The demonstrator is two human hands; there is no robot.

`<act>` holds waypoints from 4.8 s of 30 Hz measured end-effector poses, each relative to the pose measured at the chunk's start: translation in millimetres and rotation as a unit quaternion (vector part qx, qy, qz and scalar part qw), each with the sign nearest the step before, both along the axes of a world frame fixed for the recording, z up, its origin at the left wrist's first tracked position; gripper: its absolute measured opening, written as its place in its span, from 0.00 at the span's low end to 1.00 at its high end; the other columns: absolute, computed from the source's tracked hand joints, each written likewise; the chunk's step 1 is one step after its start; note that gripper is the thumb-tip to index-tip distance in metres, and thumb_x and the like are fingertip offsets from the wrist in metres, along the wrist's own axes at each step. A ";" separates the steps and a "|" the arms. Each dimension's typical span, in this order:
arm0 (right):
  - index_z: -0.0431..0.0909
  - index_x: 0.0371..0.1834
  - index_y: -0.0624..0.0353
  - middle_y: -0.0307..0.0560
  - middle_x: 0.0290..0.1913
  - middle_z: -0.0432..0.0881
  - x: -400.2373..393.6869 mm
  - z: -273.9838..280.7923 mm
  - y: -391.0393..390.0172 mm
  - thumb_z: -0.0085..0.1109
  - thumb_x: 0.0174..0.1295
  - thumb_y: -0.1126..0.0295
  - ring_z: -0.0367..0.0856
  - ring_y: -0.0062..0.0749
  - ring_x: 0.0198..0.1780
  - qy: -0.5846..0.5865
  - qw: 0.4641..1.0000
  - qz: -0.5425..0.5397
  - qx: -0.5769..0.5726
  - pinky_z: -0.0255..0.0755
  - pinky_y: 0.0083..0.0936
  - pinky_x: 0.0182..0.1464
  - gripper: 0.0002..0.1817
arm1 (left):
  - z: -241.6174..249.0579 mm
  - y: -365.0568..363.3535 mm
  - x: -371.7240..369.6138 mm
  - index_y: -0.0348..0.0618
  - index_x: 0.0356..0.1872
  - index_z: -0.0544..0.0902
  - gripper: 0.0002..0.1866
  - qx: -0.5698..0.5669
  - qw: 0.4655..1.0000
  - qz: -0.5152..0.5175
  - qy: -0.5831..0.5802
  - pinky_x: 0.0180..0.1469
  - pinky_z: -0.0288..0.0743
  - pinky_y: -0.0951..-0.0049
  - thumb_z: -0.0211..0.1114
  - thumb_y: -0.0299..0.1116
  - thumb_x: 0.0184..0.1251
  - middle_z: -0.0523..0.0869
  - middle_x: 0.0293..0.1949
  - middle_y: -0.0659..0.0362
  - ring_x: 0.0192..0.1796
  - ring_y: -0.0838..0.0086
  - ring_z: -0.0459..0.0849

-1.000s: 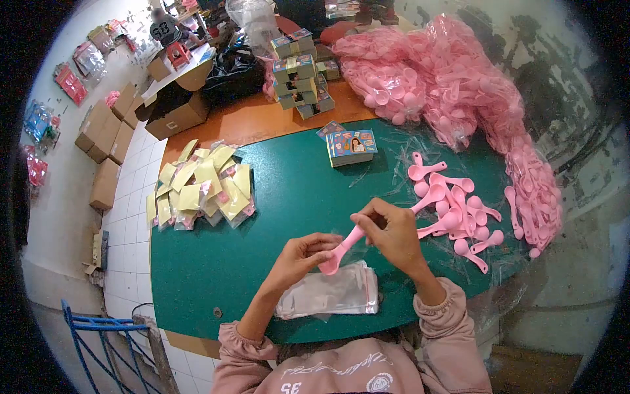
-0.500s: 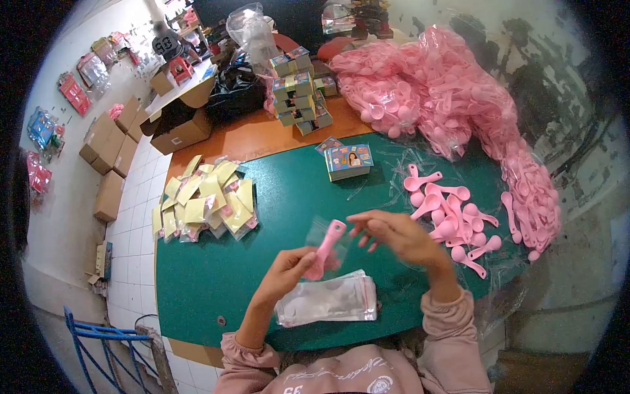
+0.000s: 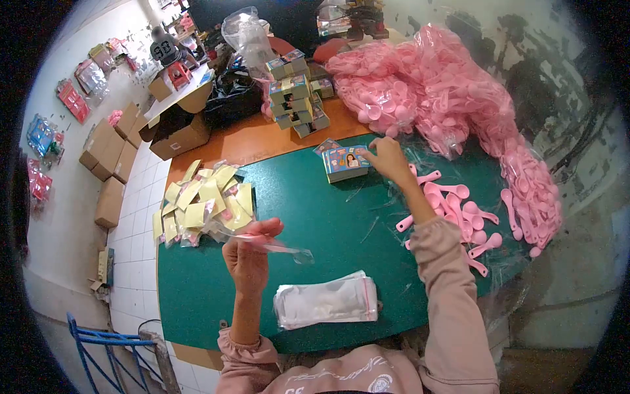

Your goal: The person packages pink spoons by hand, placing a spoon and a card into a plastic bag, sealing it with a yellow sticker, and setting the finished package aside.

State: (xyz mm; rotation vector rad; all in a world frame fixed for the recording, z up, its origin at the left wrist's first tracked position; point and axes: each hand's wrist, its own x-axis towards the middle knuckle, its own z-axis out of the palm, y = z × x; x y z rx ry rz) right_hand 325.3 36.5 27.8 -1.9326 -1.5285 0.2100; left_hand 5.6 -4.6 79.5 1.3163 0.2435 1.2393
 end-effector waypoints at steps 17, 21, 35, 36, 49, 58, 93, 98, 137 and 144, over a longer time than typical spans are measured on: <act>0.73 0.33 0.64 0.44 0.29 0.79 -46.9 75.2 -34.9 0.55 0.55 0.74 0.77 0.22 0.27 0.252 0.963 0.068 0.072 0.71 0.20 0.30 0.06 | 4.2 6.0 0.3 0.32 0.44 0.77 0.17 -0.113 0.981 -0.058 0.143 0.43 0.75 0.75 0.48 0.37 0.70 0.82 0.40 0.52 0.42 0.71 0.81; 0.73 0.34 0.63 0.38 0.28 0.77 -79.3 122.7 -79.3 0.54 0.55 0.78 0.73 0.16 0.27 0.354 0.916 0.170 0.080 0.71 0.15 0.30 0.04 | -4.5 6.3 10.1 0.32 0.45 0.76 0.16 -0.171 0.962 -0.122 0.174 0.41 0.75 0.77 0.47 0.34 0.70 0.81 0.41 0.53 0.42 0.71 0.81; 0.75 0.34 0.64 0.48 0.29 0.78 -89.5 132.7 -105.6 0.58 0.50 0.80 0.77 0.28 0.30 0.149 0.969 0.175 0.093 0.70 0.23 0.33 0.08 | -14.1 0.6 16.1 0.32 0.42 0.79 0.14 -0.114 0.947 -0.128 0.271 0.39 0.71 0.84 0.50 0.33 0.69 0.82 0.35 0.60 0.35 0.83 0.77; 0.75 0.34 0.64 0.48 0.29 0.78 -91.6 134.6 -107.1 0.57 0.50 0.80 0.78 0.30 0.30 0.113 0.973 0.188 0.067 0.70 0.22 0.33 0.07 | -14.1 0.6 15.2 0.33 0.43 0.79 0.14 -0.132 0.945 -0.136 0.267 0.40 0.71 0.83 0.50 0.33 0.68 0.82 0.34 0.61 0.35 0.83 0.77; 0.75 0.34 0.64 0.48 0.29 0.77 -92.1 133.4 -116.3 0.57 0.50 0.80 0.76 0.30 0.28 0.089 0.975 0.183 0.093 0.69 0.23 0.31 0.07 | -19.1 1.7 15.3 0.34 0.40 0.80 0.13 -0.138 0.933 -0.136 0.305 0.32 0.68 0.85 0.52 0.33 0.67 0.80 0.28 0.64 0.29 0.86 0.71; 0.75 0.33 0.64 0.48 0.28 0.77 -91.2 142.1 -124.0 0.57 0.50 0.80 0.76 0.32 0.28 0.069 0.981 0.180 0.011 0.69 0.23 0.31 0.07 | -12.7 -5.5 19.4 0.34 0.38 0.80 0.13 -0.107 0.951 -0.110 0.267 0.33 0.67 0.84 0.52 0.34 0.66 0.80 0.26 0.63 0.29 0.86 0.70; 0.74 0.24 0.62 0.32 0.21 0.73 -112.5 33.0 -106.8 0.63 0.50 0.69 0.68 0.13 0.26 0.474 0.857 0.145 -0.138 0.62 0.13 0.28 0.09 | -49.1 10.7 -7.4 0.38 0.52 0.70 0.19 -0.224 0.946 -0.103 0.211 0.41 0.73 0.83 0.61 0.27 0.59 0.81 0.37 0.59 0.39 0.82 0.78; 0.75 0.24 0.64 0.34 0.22 0.74 -115.6 17.9 -102.7 0.62 0.51 0.68 0.69 0.13 0.26 0.454 0.877 0.131 -0.089 0.64 0.14 0.28 0.09 | -57.9 11.7 -5.3 0.38 0.53 0.69 0.20 -0.254 0.940 -0.103 0.205 0.42 0.73 0.83 0.60 0.27 0.60 0.81 0.38 0.60 0.39 0.82 0.79; 0.68 0.24 0.63 0.51 0.25 0.72 -162.9 -5.1 -104.7 0.59 0.45 0.74 0.72 0.47 0.32 0.100 0.958 0.254 -0.090 0.65 0.37 0.35 0.09 | -58.3 -16.4 5.2 0.50 0.67 0.52 0.29 -0.190 0.887 -0.076 0.415 0.36 0.78 0.74 0.48 0.28 0.65 0.80 0.26 0.55 0.29 0.77 0.80; 0.69 0.23 0.62 0.50 0.25 0.73 -162.9 -1.7 -107.1 0.59 0.45 0.73 0.72 0.46 0.31 0.070 0.956 0.283 -0.043 0.64 0.36 0.34 0.08 | -85.3 -5.6 -0.5 0.47 0.65 0.57 0.30 -0.235 0.905 -0.141 0.324 0.34 0.76 0.80 0.50 0.21 0.59 0.78 0.24 0.61 0.28 0.84 0.76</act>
